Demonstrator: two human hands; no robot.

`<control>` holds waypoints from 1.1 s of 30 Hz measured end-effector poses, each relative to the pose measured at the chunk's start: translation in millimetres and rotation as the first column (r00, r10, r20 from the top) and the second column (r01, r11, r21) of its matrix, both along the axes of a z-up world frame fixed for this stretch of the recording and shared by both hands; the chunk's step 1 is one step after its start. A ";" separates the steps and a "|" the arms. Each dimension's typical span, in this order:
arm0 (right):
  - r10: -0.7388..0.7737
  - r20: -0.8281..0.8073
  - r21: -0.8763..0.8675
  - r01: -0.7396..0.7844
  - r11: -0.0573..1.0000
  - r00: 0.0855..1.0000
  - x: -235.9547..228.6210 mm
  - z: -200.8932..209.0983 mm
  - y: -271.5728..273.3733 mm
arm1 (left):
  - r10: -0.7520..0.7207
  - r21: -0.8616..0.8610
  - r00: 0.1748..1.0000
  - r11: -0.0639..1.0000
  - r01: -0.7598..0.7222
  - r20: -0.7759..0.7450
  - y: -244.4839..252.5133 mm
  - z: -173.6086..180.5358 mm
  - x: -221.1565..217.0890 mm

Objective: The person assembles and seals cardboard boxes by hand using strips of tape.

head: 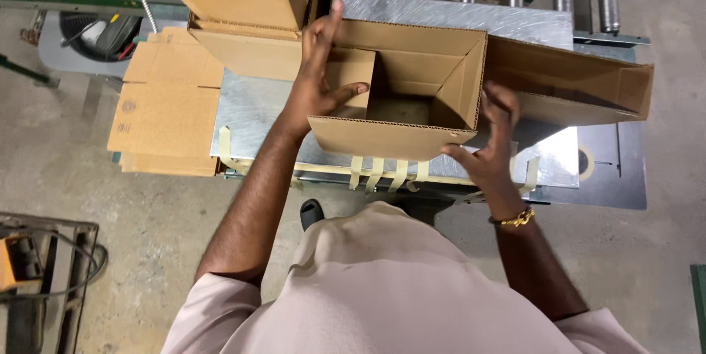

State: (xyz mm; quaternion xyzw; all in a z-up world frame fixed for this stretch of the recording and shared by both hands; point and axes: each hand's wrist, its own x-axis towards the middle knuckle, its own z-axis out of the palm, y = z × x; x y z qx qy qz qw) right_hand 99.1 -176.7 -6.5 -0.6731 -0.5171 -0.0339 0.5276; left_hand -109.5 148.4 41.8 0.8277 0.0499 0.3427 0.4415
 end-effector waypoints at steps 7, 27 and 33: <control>0.260 0.146 0.128 -0.279 0.952 0.954 7.5 25.3 23.4 | 0.077 0.043 0.997 0.996 -0.078 0.019 2.3 -1.9 2.0; 0.245 0.153 0.079 -0.259 0.963 0.958 -23.2 43.8 5.3 | -0.074 -0.005 0.985 0.997 0.076 0.157 4.6 23.1 -7.4; 0.166 0.116 0.124 -0.181 0.976 0.979 -34.4 26.9 11.6 | 0.295 0.508 0.919 0.768 -0.390 0.260 4.2 44.4 8.8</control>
